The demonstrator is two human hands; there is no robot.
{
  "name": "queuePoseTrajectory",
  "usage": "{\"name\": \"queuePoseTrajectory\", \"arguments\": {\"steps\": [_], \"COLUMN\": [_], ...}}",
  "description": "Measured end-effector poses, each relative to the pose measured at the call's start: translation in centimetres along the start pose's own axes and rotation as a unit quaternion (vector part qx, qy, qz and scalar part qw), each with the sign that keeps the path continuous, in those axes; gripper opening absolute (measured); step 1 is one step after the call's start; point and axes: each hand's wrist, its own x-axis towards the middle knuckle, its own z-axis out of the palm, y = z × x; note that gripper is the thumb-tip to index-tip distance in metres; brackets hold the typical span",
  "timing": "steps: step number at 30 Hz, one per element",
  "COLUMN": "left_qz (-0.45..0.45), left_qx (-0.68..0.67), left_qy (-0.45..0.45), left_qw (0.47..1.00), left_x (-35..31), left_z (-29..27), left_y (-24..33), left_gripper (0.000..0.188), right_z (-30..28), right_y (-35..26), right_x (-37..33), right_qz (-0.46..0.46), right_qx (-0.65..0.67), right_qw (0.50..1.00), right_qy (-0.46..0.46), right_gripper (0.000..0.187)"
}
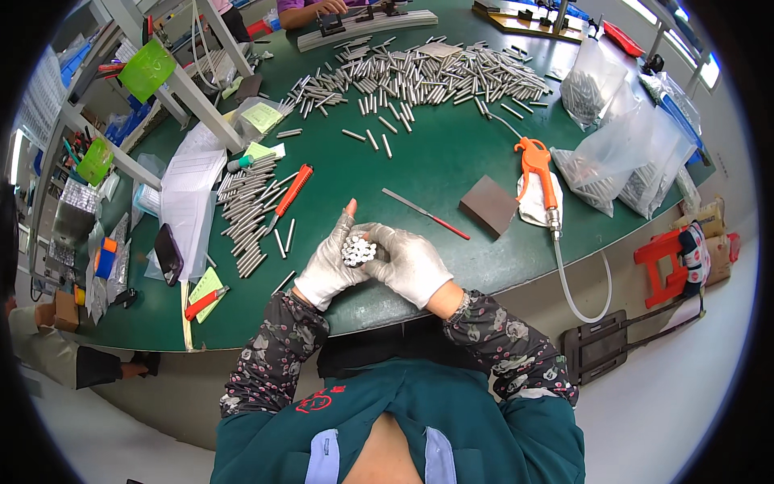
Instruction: Arranging and aligning a bundle of small metal pins on a manufacturing workbench.
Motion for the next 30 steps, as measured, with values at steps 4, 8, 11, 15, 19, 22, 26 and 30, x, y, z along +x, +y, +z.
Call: {"name": "queuePoseTrajectory", "arguments": {"steps": [4, 8, 11, 15, 19, 22, 26, 30], "left_qz": [-0.042, -0.049, -0.049, -0.002, 0.008, 0.018, 0.032, 0.014], "left_qx": [-0.037, -0.120, -0.144, -0.092, -0.047, -0.067, -0.060, -0.066], "left_qy": [0.005, -0.001, -0.007, -0.012, -0.009, -0.010, -0.012, -0.017], "left_qw": [0.998, 0.992, 0.988, 0.996, 0.999, 0.998, 0.998, 0.998], "left_x": [0.2, 0.2, 0.4, 0.4, 0.4, 0.3, 0.2, 0.1], "left_z": [0.1, 0.3, 0.3, 0.3, 0.4, 0.5, 0.6, 0.6], "left_y": [0.9, 0.9, 1.0, 0.4, 0.1, 0.2, 0.1, 0.0], "left_gripper": [0.106, 0.105, 0.105, 0.107, 0.109, 0.110, 0.110, 0.109], "right_z": [0.0, 0.1, 0.2, 0.1, 0.1, 0.0, 0.0, -0.2], "right_y": [-0.1, 0.0, 0.3, 0.4, 0.4, 0.3, 0.3, 0.1], "right_x": [0.2, 0.4, 0.4, 0.3, 0.2, 0.1, -0.2, -0.5], "right_qz": [-0.024, 0.011, 0.001, -0.008, 0.002, 0.000, -0.006, 0.001], "right_qx": [-0.031, -0.023, -0.022, -0.027, -0.023, -0.029, -0.017, -0.023], "right_qw": [0.999, 1.000, 1.000, 0.999, 1.000, 0.999, 1.000, 1.000], "right_qy": [0.027, 0.008, 0.017, 0.024, 0.017, 0.018, 0.017, 0.008], "right_gripper": [0.036, 0.035, 0.034, 0.033, 0.034, 0.034, 0.034, 0.033]}}
